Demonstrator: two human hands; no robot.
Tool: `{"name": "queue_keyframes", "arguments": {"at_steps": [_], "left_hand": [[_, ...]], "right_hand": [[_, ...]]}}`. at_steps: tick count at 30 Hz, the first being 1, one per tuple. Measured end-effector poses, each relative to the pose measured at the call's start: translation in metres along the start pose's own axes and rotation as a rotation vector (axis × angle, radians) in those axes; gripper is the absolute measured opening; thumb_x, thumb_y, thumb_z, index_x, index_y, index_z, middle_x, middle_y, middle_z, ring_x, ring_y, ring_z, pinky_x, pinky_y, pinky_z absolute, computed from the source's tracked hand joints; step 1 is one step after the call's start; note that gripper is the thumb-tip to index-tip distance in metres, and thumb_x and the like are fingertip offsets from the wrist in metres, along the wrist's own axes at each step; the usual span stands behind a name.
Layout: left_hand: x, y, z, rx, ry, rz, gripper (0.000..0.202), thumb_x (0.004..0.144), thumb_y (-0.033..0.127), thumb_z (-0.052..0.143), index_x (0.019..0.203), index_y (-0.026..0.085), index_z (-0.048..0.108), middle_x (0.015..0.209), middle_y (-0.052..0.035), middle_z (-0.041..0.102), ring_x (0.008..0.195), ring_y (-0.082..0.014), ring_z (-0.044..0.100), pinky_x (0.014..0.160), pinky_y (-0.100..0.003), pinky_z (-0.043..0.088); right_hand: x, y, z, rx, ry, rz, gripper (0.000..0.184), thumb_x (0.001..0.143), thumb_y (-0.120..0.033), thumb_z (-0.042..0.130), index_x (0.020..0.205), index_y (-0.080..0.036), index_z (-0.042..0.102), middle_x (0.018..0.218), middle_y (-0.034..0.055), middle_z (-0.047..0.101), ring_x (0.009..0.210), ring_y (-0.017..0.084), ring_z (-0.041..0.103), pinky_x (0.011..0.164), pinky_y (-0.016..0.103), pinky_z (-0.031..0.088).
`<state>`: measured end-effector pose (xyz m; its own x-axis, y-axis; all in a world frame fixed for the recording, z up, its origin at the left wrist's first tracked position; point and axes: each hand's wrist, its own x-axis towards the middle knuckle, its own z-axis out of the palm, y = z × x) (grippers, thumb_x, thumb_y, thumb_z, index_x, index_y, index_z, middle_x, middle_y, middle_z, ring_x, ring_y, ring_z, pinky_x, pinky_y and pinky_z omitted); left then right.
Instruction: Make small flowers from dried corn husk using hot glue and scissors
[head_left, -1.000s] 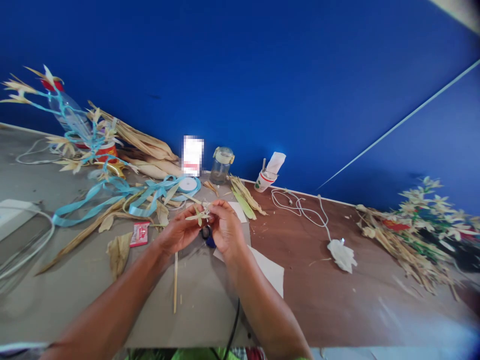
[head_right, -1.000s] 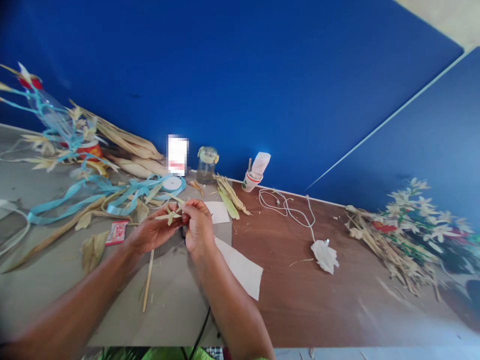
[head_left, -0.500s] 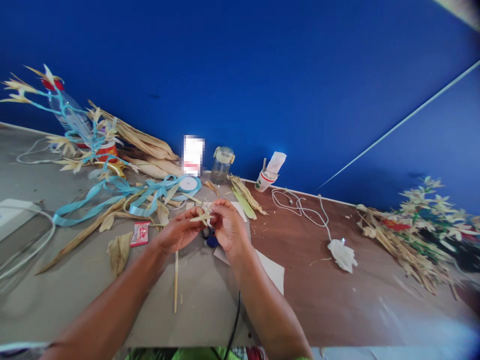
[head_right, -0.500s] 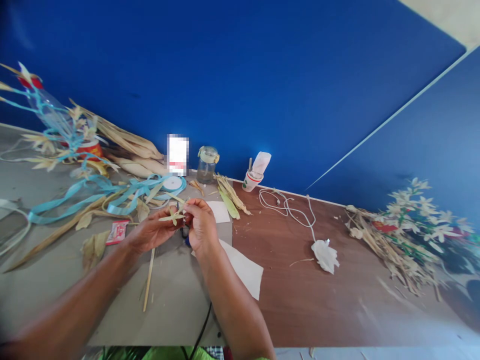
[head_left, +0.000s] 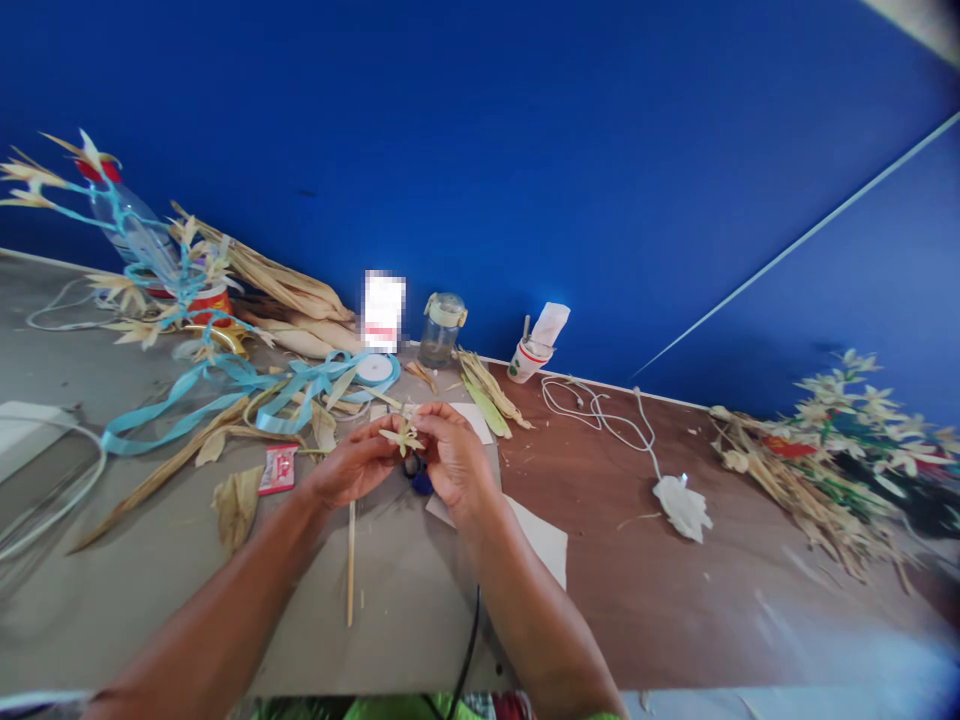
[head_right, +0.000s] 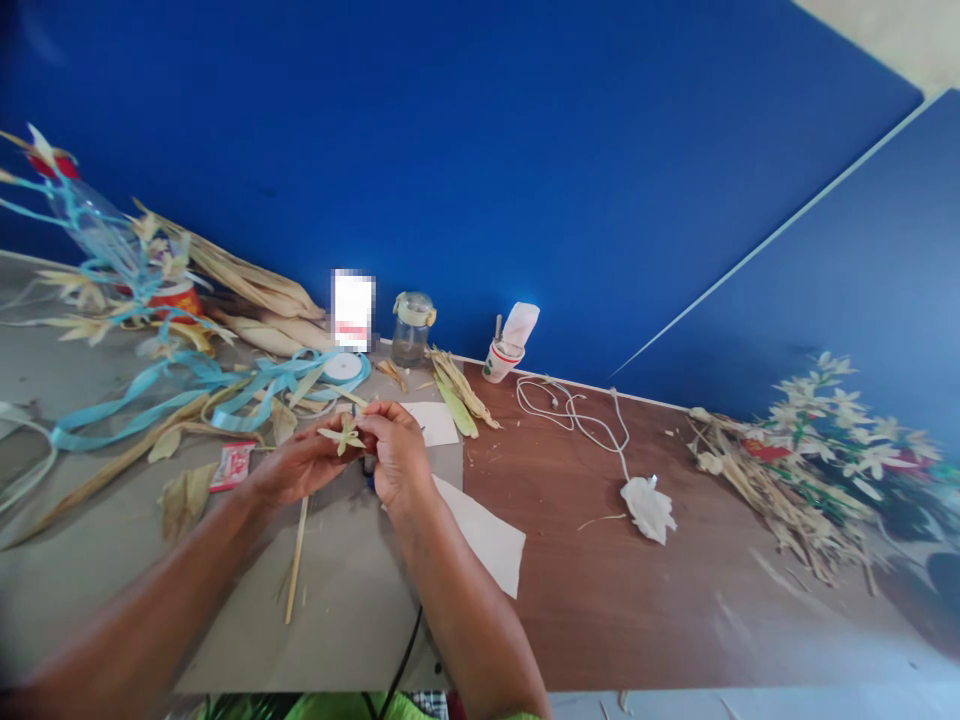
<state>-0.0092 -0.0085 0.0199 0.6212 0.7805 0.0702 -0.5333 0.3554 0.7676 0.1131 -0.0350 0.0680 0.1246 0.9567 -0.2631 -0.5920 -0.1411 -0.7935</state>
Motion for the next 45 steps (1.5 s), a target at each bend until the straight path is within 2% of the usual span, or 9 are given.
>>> {"name": "queue_keyframes", "arguments": {"at_steps": [5,15,24,32,45], "left_hand": [[0.0,0.001,0.0,-0.031,-0.006,0.005,0.013,0.072,0.014,0.064,0.084,0.014,0.064,0.079,-0.0056,0.062,0.077,-0.0164,0.059,0.069,-0.026,0.044],[-0.001,-0.003,-0.002,-0.031,-0.005,0.024,0.011,0.074,0.014,0.064,0.086,0.015,0.065,0.088,-0.005,0.061,0.087,-0.0165,0.058,0.079,-0.027,0.043],[-0.001,0.0,0.0,-0.046,-0.024,0.024,0.014,0.073,0.008,0.063,0.085,0.017,0.062,0.085,-0.003,0.061,0.083,-0.0141,0.057,0.075,-0.025,0.041],[0.0,-0.002,-0.002,-0.039,-0.04,0.038,0.012,0.075,0.008,0.06,0.083,0.017,0.06,0.083,-0.0023,0.059,0.081,-0.0134,0.057,0.073,-0.024,0.041],[-0.001,0.0,0.001,-0.058,-0.02,0.038,0.008,0.075,0.008,0.061,0.079,0.015,0.061,0.08,-0.0019,0.059,0.076,-0.0115,0.057,0.07,-0.022,0.042]], "right_hand": [[-0.002,0.0,0.001,-0.006,0.003,-0.009,0.013,0.05,-0.012,0.062,0.059,-0.017,0.055,0.045,-0.0077,0.048,0.041,0.005,0.036,0.042,0.019,0.026],[-0.004,-0.001,0.004,-0.014,0.033,-0.03,0.012,0.05,-0.011,0.062,0.058,-0.016,0.055,0.044,-0.0075,0.05,0.04,0.005,0.037,0.042,0.019,0.025],[-0.006,-0.002,0.005,-0.06,0.042,-0.048,0.011,0.049,-0.012,0.061,0.057,-0.017,0.055,0.045,-0.0079,0.048,0.042,0.005,0.035,0.044,0.02,0.024],[-0.011,-0.005,0.008,-0.165,0.071,-0.147,0.007,0.05,-0.014,0.06,0.055,-0.017,0.055,0.048,-0.0089,0.046,0.047,0.005,0.036,0.048,0.02,0.028],[-0.011,-0.004,0.007,-0.196,0.035,-0.119,0.006,0.052,-0.015,0.059,0.054,-0.017,0.054,0.048,-0.0081,0.046,0.046,0.005,0.036,0.047,0.02,0.029]]}}
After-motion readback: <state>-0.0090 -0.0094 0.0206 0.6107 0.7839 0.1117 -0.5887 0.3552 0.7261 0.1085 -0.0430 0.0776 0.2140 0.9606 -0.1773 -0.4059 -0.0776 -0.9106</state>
